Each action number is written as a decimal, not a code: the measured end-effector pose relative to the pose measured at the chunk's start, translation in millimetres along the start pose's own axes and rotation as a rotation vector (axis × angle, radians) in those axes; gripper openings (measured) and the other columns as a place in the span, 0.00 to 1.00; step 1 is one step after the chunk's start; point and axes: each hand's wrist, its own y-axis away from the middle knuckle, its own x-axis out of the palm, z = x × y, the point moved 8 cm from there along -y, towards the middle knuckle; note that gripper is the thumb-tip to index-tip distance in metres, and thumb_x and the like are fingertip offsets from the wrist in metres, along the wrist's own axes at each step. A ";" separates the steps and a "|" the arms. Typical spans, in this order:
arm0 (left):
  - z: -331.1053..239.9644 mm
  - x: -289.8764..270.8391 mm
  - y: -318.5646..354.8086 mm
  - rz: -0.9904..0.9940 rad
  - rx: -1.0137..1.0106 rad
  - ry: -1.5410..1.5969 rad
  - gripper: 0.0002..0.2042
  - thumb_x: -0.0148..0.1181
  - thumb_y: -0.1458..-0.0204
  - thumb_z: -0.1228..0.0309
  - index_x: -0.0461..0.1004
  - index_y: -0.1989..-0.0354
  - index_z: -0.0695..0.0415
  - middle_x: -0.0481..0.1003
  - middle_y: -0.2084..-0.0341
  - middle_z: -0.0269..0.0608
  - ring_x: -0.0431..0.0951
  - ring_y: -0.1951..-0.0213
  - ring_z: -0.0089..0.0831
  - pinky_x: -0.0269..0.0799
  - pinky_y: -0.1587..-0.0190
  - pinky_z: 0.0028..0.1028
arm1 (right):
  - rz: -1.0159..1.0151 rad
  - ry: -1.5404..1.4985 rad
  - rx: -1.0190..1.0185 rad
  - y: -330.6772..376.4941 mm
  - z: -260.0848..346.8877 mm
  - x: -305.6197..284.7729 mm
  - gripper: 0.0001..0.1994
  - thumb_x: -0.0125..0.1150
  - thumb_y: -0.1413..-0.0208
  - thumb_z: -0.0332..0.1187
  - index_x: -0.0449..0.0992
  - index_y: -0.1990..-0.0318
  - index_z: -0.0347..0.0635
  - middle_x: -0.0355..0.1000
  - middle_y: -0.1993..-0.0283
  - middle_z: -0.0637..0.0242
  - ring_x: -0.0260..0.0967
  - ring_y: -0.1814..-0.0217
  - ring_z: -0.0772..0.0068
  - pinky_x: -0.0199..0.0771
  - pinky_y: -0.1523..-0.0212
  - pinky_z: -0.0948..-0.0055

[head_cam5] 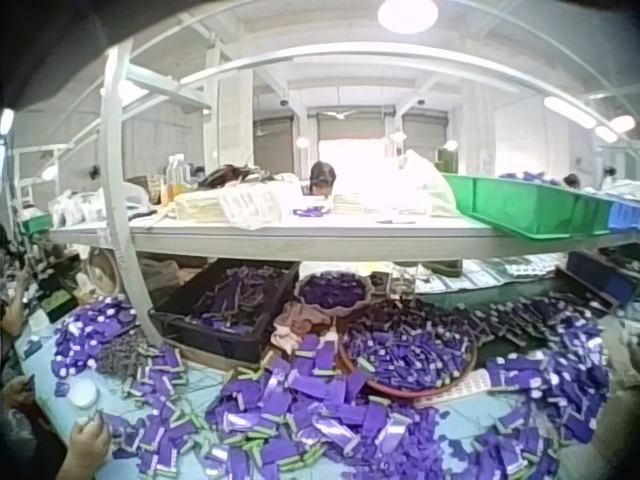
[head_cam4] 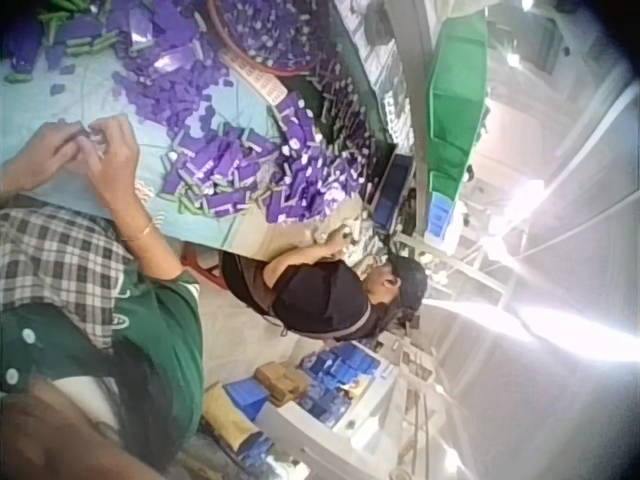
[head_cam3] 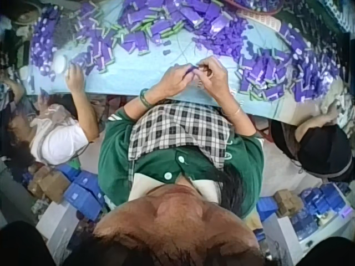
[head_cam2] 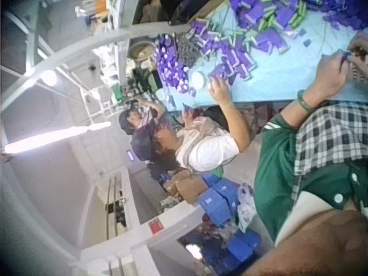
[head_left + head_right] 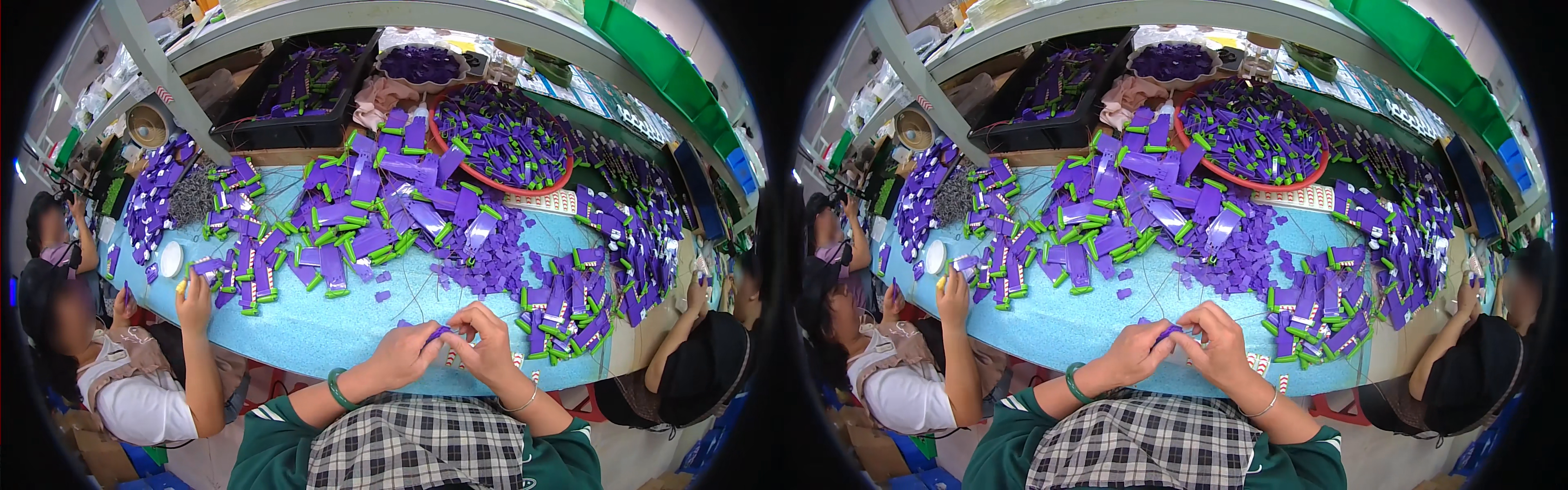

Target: The person sits at a table in a workshop and assembles small purple and green plastic components. They pick up a purple piece, attach a green piece to it, and place the finished unit on the table. The process is repetitive, involving picking, aligning, and snapping parts together by hand.

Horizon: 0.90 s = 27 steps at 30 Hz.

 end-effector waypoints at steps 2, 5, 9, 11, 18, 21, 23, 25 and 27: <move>1.7 5.2 2.4 0.026 0.017 -0.001 0.07 0.51 0.45 0.70 0.70 0.67 0.61 0.73 0.81 0.48 0.75 0.76 0.47 0.67 0.74 0.39 | 0.057 -0.003 -0.026 -1.5 3.1 3.7 0.05 0.65 0.54 0.25 0.73 0.73 0.36 0.67 0.76 0.67 0.63 0.78 0.79 0.62 0.77 0.79; 3.2 10.8 2.7 0.076 -0.019 0.046 0.08 0.51 0.44 0.69 0.72 0.68 0.62 0.75 0.81 0.45 0.77 0.78 0.42 0.70 0.75 0.34 | 0.090 -0.071 0.046 2.5 -4.3 5.9 0.05 0.64 0.52 0.26 0.73 0.73 0.36 0.66 0.76 0.67 0.62 0.78 0.79 0.61 0.78 0.78; 5.6 15.8 3.1 0.143 -0.149 0.211 0.09 0.50 0.42 0.68 0.73 0.67 0.62 0.77 0.79 0.43 0.79 0.77 0.36 0.72 0.73 0.30 | 0.091 -0.091 0.122 5.1 -7.4 7.4 0.06 0.64 0.51 0.27 0.73 0.72 0.35 0.66 0.76 0.67 0.63 0.78 0.78 0.62 0.77 0.78; 6.0 22.0 1.6 0.153 -0.151 0.264 0.10 0.49 0.41 0.68 0.73 0.66 0.61 0.77 0.79 0.42 0.79 0.77 0.34 0.72 0.73 0.29 | 0.106 -0.073 0.140 7.4 -12.4 7.1 0.06 0.64 0.51 0.27 0.73 0.71 0.35 0.67 0.75 0.66 0.67 0.77 0.77 0.66 0.77 0.77; 14.8 -49.1 -34.8 -0.163 0.036 -0.192 0.12 0.59 0.49 0.69 0.70 0.59 0.60 0.73 0.67 0.45 0.75 0.66 0.41 0.71 0.66 0.33 | 0.012 0.259 0.147 -14.5 -31.2 -115.7 0.03 0.63 0.53 0.25 0.76 0.73 0.35 0.72 0.76 0.64 0.67 0.74 0.74 0.66 0.73 0.74; 28.0 -102.0 -50.1 -0.370 0.022 -0.771 0.14 0.61 0.55 0.71 0.70 0.60 0.60 0.71 0.67 0.44 0.74 0.62 0.42 0.72 0.64 0.35 | -0.143 0.799 0.002 -15.4 -14.0 -162.8 0.06 0.65 0.58 0.25 0.76 0.71 0.37 0.70 0.73 0.62 0.68 0.69 0.60 0.68 0.68 0.66; 43.5 -107.5 -55.6 -0.342 0.004 -1.004 0.14 0.60 0.57 0.72 0.70 0.61 0.60 0.71 0.69 0.42 0.74 0.63 0.40 0.71 0.66 0.34 | -0.212 1.085 -0.086 -12.7 10.3 -152.5 0.09 0.67 0.61 0.25 0.76 0.68 0.39 0.69 0.70 0.62 0.68 0.65 0.58 0.68 0.66 0.63; 47.1 -102.8 -58.4 -0.333 0.003 -1.145 0.13 0.59 0.58 0.74 0.70 0.61 0.60 0.71 0.70 0.42 0.73 0.63 0.39 0.71 0.68 0.32 | -0.055 0.814 -0.147 2.2 -3.1 -116.8 0.13 0.68 0.63 0.26 0.75 0.67 0.39 0.69 0.65 0.61 0.67 0.63 0.56 0.69 0.62 0.62; 46.2 -94.5 -59.5 -0.350 0.014 -1.192 0.12 0.56 0.59 0.76 0.69 0.63 0.60 0.71 0.70 0.43 0.73 0.64 0.38 0.70 0.68 0.31 | 0.093 0.726 -0.190 21.5 -9.7 -63.9 0.13 0.69 0.62 0.32 0.76 0.66 0.42 0.70 0.63 0.62 0.67 0.60 0.59 0.69 0.59 0.61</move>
